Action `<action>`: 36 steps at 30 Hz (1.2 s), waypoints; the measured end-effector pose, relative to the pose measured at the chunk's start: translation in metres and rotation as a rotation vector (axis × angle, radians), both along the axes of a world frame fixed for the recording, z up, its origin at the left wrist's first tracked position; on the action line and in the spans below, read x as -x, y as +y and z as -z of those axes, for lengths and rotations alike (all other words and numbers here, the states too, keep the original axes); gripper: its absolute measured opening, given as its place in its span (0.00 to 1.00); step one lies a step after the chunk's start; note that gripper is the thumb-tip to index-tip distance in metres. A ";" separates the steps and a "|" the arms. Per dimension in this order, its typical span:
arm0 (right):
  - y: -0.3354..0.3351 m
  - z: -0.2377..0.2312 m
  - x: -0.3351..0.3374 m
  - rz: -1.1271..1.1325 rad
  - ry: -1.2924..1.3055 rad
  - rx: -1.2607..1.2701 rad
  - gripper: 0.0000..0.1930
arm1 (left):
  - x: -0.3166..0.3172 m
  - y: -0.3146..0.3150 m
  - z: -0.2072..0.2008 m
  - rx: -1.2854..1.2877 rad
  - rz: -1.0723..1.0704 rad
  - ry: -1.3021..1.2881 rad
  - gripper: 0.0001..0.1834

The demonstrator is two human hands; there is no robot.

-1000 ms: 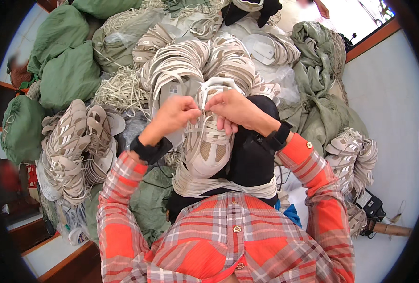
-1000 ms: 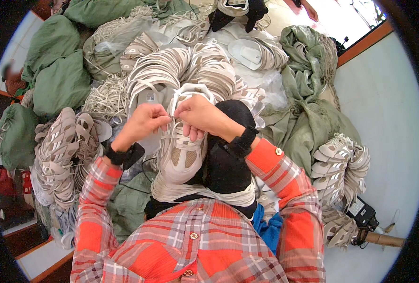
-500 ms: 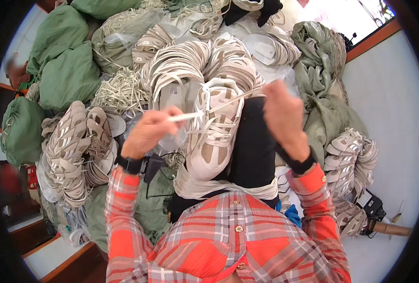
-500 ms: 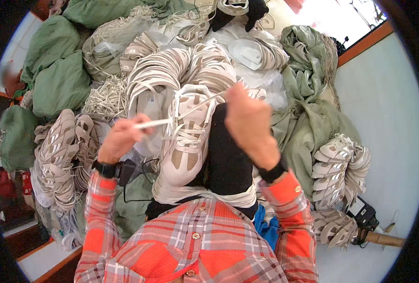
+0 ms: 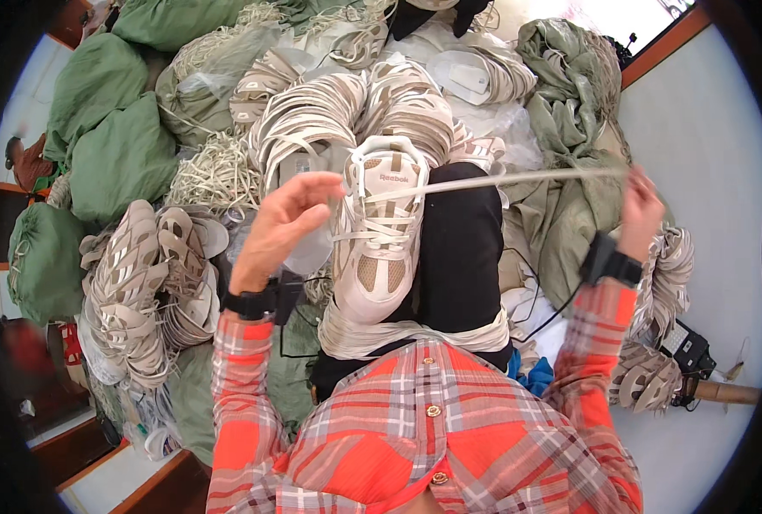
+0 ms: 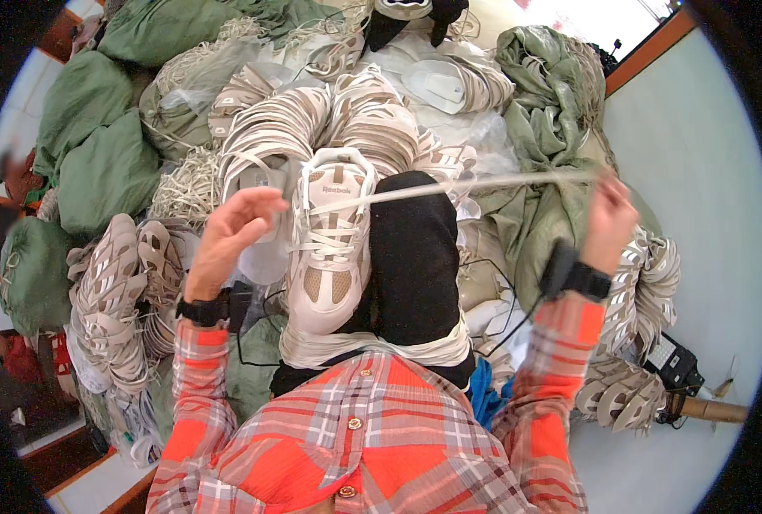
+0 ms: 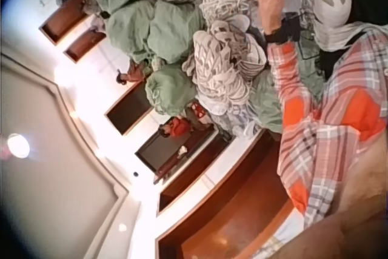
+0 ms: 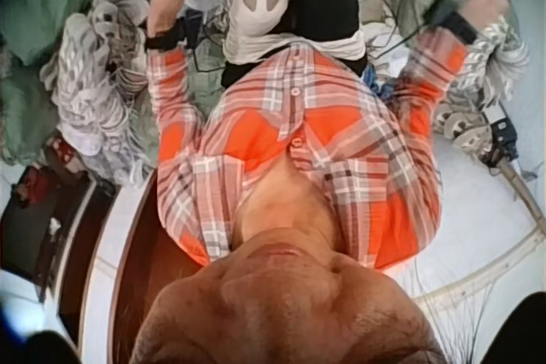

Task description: Lacing a series of shoes in a manufacturing environment.

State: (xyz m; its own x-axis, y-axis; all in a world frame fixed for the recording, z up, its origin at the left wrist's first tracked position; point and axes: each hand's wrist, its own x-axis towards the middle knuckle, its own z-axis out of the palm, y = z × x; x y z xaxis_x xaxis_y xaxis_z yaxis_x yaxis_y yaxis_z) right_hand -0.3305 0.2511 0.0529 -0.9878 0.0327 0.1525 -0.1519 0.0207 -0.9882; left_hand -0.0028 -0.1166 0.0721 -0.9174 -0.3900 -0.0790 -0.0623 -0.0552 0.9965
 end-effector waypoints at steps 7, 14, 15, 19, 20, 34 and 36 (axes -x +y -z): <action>-0.023 -0.003 -0.053 -0.169 -0.027 -0.057 0.07 | 0.049 0.025 0.014 0.441 0.161 -0.029 0.10; -0.152 0.008 -0.133 -0.639 0.812 -0.848 0.06 | 0.073 0.057 0.005 0.817 0.248 -0.132 0.06; -0.156 0.010 -0.139 -0.635 0.831 -0.858 0.05 | 0.073 0.058 0.007 0.820 0.248 -0.137 0.06; -0.163 0.011 -0.151 -0.626 0.833 -0.922 0.08 | 0.074 0.058 0.011 0.926 0.185 -0.091 0.09; -0.165 0.012 -0.152 -0.628 0.833 -0.920 0.08 | 0.075 0.058 0.010 0.896 0.194 -0.137 0.10; -0.174 0.030 -0.164 -0.581 0.601 -0.676 0.13 | 0.104 0.038 0.011 1.076 0.442 -0.133 0.07; -0.174 0.026 -0.164 -0.598 0.577 -0.623 0.13 | 0.106 0.035 0.006 1.254 0.607 -0.075 0.08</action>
State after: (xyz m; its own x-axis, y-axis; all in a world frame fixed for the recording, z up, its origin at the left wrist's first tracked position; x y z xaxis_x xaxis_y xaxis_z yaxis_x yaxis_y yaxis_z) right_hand -0.1662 0.0771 0.0269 -0.5883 -0.6856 0.4287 -0.7518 0.2685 -0.6023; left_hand -0.1090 -0.0813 0.0664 -0.9759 0.2158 -0.0326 0.1906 0.9156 0.3540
